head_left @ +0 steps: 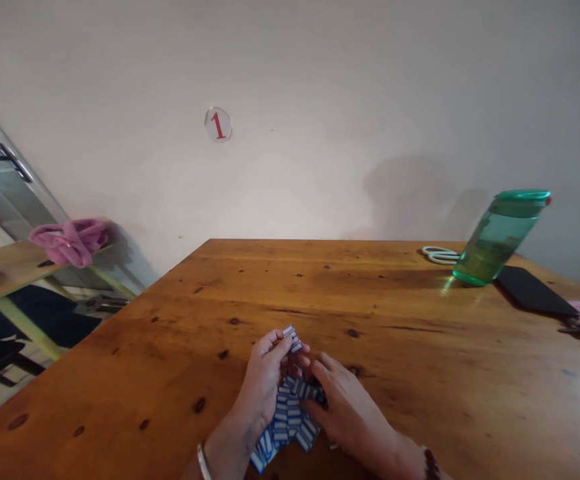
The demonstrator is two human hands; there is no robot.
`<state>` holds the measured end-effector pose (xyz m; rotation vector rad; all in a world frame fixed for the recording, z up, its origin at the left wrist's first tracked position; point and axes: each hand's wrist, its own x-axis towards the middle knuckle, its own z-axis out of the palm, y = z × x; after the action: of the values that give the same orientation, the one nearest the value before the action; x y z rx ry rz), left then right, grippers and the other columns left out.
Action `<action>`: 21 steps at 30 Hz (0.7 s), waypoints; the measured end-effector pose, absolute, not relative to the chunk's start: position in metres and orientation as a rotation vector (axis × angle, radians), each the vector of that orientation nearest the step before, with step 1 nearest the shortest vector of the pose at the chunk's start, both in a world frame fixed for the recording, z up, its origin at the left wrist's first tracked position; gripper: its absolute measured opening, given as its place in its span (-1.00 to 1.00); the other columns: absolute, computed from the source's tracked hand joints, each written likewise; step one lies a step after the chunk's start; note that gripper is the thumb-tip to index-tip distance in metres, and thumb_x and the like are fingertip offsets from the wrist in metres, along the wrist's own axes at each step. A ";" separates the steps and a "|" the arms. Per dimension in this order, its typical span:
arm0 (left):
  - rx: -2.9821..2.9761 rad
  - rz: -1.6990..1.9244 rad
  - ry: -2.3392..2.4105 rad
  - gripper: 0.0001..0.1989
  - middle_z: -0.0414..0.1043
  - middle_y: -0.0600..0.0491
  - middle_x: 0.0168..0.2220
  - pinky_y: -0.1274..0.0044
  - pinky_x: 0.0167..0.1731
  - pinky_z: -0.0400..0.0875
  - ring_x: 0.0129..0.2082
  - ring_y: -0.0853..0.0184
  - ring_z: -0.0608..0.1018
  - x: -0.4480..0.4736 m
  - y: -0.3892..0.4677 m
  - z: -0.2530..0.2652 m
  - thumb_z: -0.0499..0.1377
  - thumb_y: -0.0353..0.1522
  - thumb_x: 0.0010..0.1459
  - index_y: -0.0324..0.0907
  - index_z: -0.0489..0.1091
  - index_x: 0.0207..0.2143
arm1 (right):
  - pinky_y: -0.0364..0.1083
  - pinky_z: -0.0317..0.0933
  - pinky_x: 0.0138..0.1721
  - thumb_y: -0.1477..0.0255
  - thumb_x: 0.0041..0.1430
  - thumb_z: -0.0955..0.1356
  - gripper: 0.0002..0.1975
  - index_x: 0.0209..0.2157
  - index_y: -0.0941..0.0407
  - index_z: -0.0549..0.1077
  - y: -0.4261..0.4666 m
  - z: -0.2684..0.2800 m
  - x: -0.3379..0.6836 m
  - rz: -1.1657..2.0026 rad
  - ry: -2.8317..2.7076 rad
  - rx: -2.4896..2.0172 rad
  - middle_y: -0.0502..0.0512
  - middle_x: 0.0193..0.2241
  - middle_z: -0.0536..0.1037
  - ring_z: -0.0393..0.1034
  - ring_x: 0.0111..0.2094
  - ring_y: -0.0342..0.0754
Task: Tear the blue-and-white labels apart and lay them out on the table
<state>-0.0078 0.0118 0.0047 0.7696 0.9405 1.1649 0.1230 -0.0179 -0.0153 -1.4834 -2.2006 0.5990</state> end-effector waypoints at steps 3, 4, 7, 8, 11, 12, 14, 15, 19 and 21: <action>0.751 1.183 0.948 -0.81 0.47 0.04 -0.52 0.65 -0.62 0.27 -0.61 0.45 0.46 -0.008 0.012 0.006 0.23 -0.34 -0.10 -0.24 0.27 -0.47 | -0.06 0.13 -0.15 0.55 -0.04 0.28 -0.81 -0.31 0.14 0.38 -0.018 -0.015 0.123 0.617 -2.188 -1.476 0.14 -0.26 0.42 0.27 -0.19 0.04; 0.745 1.190 0.954 -0.82 0.47 0.03 -0.52 0.66 -0.62 0.27 -0.61 0.45 0.45 -0.008 0.012 0.007 0.23 -0.35 -0.10 -0.24 0.27 -0.47 | -0.07 0.13 -0.16 0.56 -0.05 0.28 -0.82 -0.33 0.14 0.37 -0.018 -0.015 0.123 0.620 -2.185 -1.472 0.13 -0.28 0.42 0.28 -0.20 0.03; 0.726 1.198 0.973 -0.85 0.48 0.01 -0.52 0.66 -0.62 0.28 -0.61 0.46 0.46 -0.008 0.012 0.008 0.21 -0.38 -0.07 -0.25 0.28 -0.46 | -0.08 0.14 -0.19 0.58 -0.06 0.28 -0.84 -0.36 0.14 0.37 -0.018 -0.015 0.123 0.623 -2.173 -1.461 0.11 -0.32 0.42 0.28 -0.24 0.01; 0.720 1.203 0.973 -0.86 0.48 0.01 -0.51 0.66 -0.62 0.29 -0.60 0.46 0.46 -0.009 0.012 0.008 0.20 -0.39 -0.07 -0.25 0.28 -0.46 | -0.09 0.14 -0.21 0.59 -0.06 0.27 -0.84 -0.36 0.14 0.37 -0.018 -0.014 0.123 0.626 -2.168 -1.458 0.10 -0.32 0.42 0.28 -0.25 0.00; 0.703 1.212 0.951 -0.88 0.49 0.00 -0.50 0.65 -0.61 0.31 -0.58 0.44 0.48 -0.009 0.011 0.008 0.20 -0.41 -0.06 -0.25 0.30 -0.47 | -0.11 0.13 -0.23 0.60 -0.04 0.27 -0.85 -0.37 0.13 0.37 -0.017 -0.014 0.124 0.630 -2.153 -1.439 0.09 -0.34 0.42 0.28 -0.27 -0.02; 0.695 1.217 0.944 -0.89 0.49 0.00 -0.49 0.65 -0.60 0.32 -0.57 0.44 0.48 -0.010 0.011 0.008 0.19 -0.41 -0.05 -0.25 0.30 -0.47 | -0.12 0.13 -0.24 0.60 -0.03 0.27 -0.86 -0.38 0.13 0.37 -0.017 -0.014 0.124 0.632 -2.150 -1.428 0.08 -0.34 0.42 0.28 -0.27 -0.03; 0.677 1.219 0.937 -0.92 0.49 0.00 -0.48 0.64 -0.59 0.34 -0.56 0.43 0.49 -0.010 0.010 0.008 0.18 -0.43 -0.04 -0.26 0.30 -0.46 | -0.13 0.13 -0.25 0.60 -0.01 0.27 -0.87 -0.40 0.13 0.38 -0.016 -0.015 0.125 0.640 -2.150 -1.410 0.07 -0.36 0.43 0.29 -0.28 -0.04; 0.668 1.220 0.937 -0.93 0.49 -0.01 -0.47 0.64 -0.58 0.35 -0.55 0.43 0.49 -0.010 0.010 0.009 0.17 -0.44 -0.03 -0.26 0.31 -0.46 | -0.13 0.13 -0.26 0.60 0.01 0.27 -0.87 -0.40 0.13 0.38 -0.016 -0.015 0.125 0.647 -2.153 -1.405 0.08 -0.36 0.43 0.29 -0.28 -0.04; 0.654 1.230 0.933 -0.96 0.49 -0.03 -0.46 0.63 -0.57 0.36 -0.54 0.42 0.50 -0.009 0.010 0.009 0.15 -0.47 0.00 -0.27 0.30 -0.44 | -0.14 0.14 -0.26 0.59 0.08 0.25 -0.88 -0.39 0.14 0.40 -0.014 -0.017 0.126 0.656 -2.160 -1.397 0.09 -0.36 0.43 0.30 -0.28 -0.04; 0.653 1.234 0.934 -0.97 0.49 -0.03 -0.45 0.63 -0.57 0.36 -0.54 0.41 0.51 -0.008 0.011 0.008 0.13 -0.48 0.02 -0.27 0.29 -0.43 | -0.14 0.15 -0.28 0.59 0.11 0.23 -0.86 -0.40 0.14 0.40 -0.014 -0.017 0.126 0.656 -2.159 -1.396 0.10 -0.37 0.43 0.31 -0.30 -0.05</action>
<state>-0.0083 0.0106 0.0080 0.6528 0.9338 1.2341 0.1256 -0.0139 -0.0174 -1.3961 -2.1592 0.6563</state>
